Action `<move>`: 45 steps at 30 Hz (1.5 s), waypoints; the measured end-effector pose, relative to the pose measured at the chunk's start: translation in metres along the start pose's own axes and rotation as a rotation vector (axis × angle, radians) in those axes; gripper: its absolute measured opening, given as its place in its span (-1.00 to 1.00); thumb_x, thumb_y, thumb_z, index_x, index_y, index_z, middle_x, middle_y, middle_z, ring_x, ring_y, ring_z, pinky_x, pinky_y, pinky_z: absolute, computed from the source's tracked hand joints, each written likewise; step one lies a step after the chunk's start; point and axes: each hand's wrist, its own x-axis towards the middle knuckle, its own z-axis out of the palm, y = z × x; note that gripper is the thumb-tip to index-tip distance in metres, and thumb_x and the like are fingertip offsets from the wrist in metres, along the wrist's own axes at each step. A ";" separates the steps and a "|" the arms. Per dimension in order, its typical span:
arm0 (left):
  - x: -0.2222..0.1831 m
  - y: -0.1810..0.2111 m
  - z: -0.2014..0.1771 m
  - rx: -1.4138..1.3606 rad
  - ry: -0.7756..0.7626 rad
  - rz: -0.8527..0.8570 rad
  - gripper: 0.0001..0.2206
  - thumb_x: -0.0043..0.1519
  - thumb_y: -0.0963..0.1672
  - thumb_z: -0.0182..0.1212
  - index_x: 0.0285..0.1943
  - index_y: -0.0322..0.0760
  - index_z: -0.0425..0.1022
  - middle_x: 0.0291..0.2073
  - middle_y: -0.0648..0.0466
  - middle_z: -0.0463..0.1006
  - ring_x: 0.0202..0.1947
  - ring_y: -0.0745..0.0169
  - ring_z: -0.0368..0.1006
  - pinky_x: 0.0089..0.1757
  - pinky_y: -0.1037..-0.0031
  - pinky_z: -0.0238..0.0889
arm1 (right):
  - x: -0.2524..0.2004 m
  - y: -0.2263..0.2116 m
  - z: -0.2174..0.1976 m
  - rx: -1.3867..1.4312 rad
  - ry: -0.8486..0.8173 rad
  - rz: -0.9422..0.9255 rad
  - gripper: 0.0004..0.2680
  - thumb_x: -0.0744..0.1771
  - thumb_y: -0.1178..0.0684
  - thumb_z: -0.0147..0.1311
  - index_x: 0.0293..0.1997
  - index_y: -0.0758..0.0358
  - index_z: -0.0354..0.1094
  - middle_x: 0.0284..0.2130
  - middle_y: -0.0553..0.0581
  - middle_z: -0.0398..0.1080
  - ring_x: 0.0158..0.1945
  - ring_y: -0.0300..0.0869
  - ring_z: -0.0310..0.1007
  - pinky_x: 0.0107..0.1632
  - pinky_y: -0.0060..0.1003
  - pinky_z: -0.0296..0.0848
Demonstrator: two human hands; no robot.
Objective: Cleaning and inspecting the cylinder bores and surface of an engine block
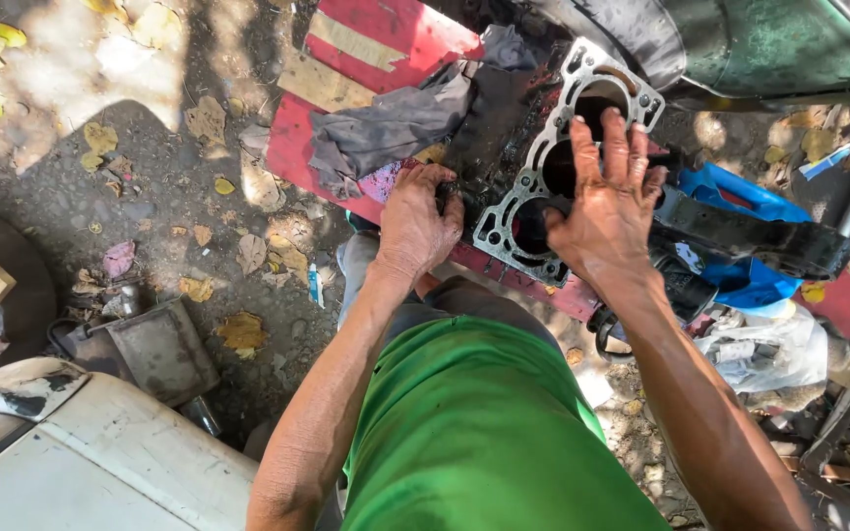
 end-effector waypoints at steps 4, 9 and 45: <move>-0.004 0.006 -0.003 -0.012 0.051 0.051 -0.78 0.11 -0.14 0.22 -0.07 -0.19 0.53 -0.16 -0.02 0.58 -0.02 -0.11 0.46 -0.09 0.08 0.42 | -0.003 0.002 0.011 -0.030 0.134 -0.121 -0.22 0.17 0.19 0.28 0.59 0.18 -0.12 0.50 0.39 -0.34 0.53 0.37 -0.39 0.34 0.63 -0.18; -0.007 0.013 -0.008 -0.015 0.094 0.121 -0.74 0.07 -0.19 0.17 -0.04 -0.33 0.51 -0.14 -0.11 0.57 -0.12 -0.17 0.47 -0.13 0.19 0.40 | 0.008 0.008 0.029 0.055 0.198 -0.103 -0.18 0.12 0.23 0.16 0.61 0.23 -0.17 0.50 0.47 -0.40 0.53 0.45 -0.46 0.38 0.60 -0.33; 0.000 -0.003 -0.002 -0.046 0.111 0.249 -0.81 0.11 -0.18 0.32 -0.10 -0.24 0.59 -0.24 -0.14 0.58 -0.09 -0.35 0.52 0.00 0.05 0.37 | -0.068 0.054 -0.022 0.489 0.472 -0.415 -0.96 0.35 0.25 0.29 -0.24 0.35 0.51 -0.11 0.26 0.50 0.00 0.10 0.56 -0.01 -0.14 0.51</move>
